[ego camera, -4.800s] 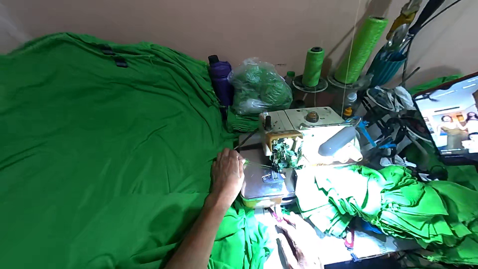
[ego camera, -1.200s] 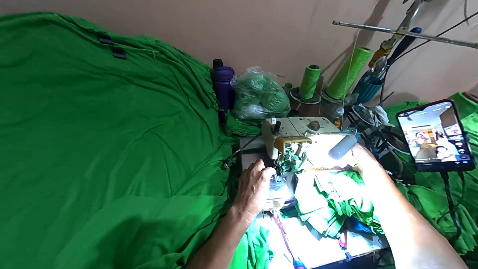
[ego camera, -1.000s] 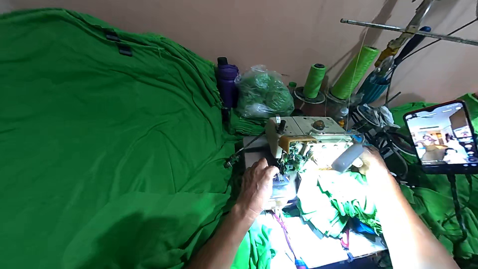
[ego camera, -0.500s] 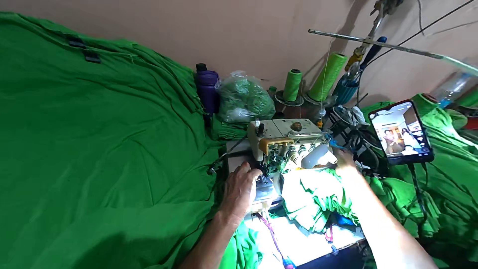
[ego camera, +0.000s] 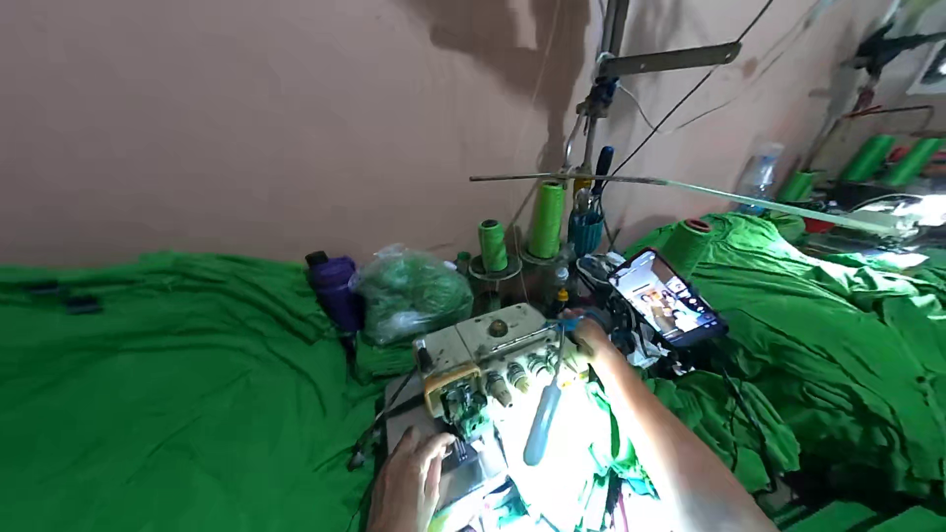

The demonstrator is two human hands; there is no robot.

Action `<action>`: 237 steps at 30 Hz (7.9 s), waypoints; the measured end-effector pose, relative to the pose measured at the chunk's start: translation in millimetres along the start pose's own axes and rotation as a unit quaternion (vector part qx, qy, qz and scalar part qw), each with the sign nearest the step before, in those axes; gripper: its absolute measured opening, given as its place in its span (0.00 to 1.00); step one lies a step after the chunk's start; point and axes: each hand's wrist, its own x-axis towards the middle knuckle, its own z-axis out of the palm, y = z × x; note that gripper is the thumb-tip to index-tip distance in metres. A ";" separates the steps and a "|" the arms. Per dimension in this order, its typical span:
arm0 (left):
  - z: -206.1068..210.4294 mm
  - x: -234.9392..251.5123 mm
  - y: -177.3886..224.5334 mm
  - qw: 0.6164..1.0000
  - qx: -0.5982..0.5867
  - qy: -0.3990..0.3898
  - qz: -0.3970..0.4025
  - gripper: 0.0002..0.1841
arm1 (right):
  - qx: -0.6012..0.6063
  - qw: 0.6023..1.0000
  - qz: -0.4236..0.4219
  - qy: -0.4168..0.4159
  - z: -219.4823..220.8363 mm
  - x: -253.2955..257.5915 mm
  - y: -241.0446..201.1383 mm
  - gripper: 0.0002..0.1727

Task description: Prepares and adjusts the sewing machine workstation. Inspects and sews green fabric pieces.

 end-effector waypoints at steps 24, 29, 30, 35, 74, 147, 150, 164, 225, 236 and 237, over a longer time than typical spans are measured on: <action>-3.8 0.4 -9.2 0.999 0.033 -0.009 0.019 0.14 | 0.055 0.985 -0.034 -0.162 -31.6 -8.7 28.8 0.27; -3.5 -0.1 -2.9 0.999 0.040 0.009 0.020 0.13 | 0.045 0.993 -0.029 -0.104 -24.1 -13.8 20.1 0.23; -4.2 0.1 -0.3 0.999 0.036 0.009 0.013 0.13 | 0.036 0.994 -0.028 -0.097 -22.5 -13.7 20.3 0.23; -4.9 0.9 -1.4 0.999 0.028 0.013 0.027 0.11 | 0.026 0.997 -0.018 -0.072 -15.4 -9.7 21.5 0.21; 3.9 -0.9 -3.0 0.999 0.024 0.029 -0.012 0.11 | 0.067 0.997 0.038 -0.016 -7.5 -21.8 31.4 0.23; -35.7 30.9 95.4 0.986 -0.128 0.106 0.010 0.17 | -0.112 0.910 -0.400 0.002 -11.2 -84.7 6.9 0.20; -34.1 31.4 99.6 0.985 -0.141 0.102 0.007 0.17 | -0.108 0.909 -0.401 0.014 -10.0 -84.1 7.5 0.20; -23.1 42.3 116.6 0.976 -0.158 0.136 0.067 0.16 | -0.108 0.970 -0.216 -0.005 -27.6 -43.9 3.5 0.22; -33.3 61.8 137.5 0.992 -0.023 0.111 0.051 0.18 | -0.151 0.894 -0.407 -0.108 -25.6 -37.2 -1.1 0.14; -43.3 70.0 152.0 0.992 0.015 0.100 0.080 0.15 | -0.207 0.892 -0.379 -0.132 -30.4 -35.6 -5.6 0.16; -43.5 70.5 152.6 0.991 0.020 0.100 0.090 0.15 | -0.214 0.893 -0.372 -0.138 -31.2 -36.2 -7.8 0.17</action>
